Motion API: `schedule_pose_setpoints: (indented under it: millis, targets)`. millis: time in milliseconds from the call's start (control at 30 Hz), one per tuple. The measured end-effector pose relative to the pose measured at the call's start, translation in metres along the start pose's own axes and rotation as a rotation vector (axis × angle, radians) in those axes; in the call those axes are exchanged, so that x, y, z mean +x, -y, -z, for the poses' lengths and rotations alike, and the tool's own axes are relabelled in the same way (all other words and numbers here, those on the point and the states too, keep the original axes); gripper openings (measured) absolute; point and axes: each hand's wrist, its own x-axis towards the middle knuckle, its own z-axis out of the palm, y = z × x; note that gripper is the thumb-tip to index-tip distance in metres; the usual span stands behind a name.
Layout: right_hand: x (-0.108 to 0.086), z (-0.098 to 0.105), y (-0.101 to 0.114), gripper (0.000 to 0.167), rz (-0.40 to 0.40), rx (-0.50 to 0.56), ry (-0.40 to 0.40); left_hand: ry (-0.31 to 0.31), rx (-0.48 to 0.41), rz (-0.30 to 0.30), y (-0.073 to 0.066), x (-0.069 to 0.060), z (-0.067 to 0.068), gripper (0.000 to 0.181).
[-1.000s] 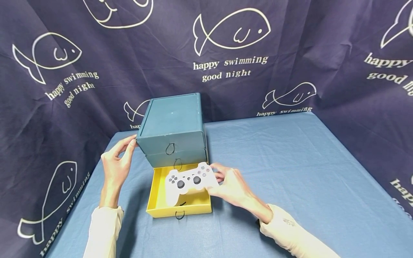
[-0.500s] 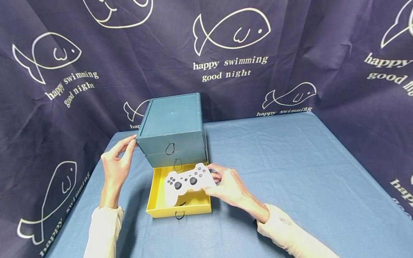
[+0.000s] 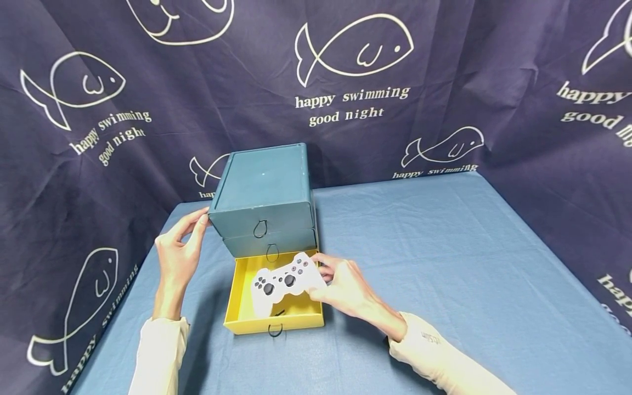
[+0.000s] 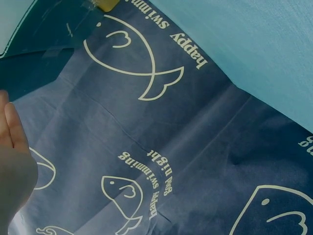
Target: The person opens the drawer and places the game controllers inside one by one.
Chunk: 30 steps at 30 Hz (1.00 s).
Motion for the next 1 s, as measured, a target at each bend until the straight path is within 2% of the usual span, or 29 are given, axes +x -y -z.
schedule_pose_setpoints:
  millis: [400,700,1000]
  targets:
    - [0.0037,-0.0057,-0.0016,0.035,0.040,-0.049,0.027,-0.001,-0.003,-0.005,0.0022,-0.0005,-0.0002,0.022]
    - [0.0065,-0.0045,0.0011,0.036,0.024,-0.043,0.041,0.007,-0.004,-0.011,0.0014,0.0002,0.0004,0.022]
    - [0.0101,-0.0027,0.0021,0.037,0.018,-0.050,0.057,0.017,-0.026,-0.052,0.0065,0.0006,0.0021,0.021]
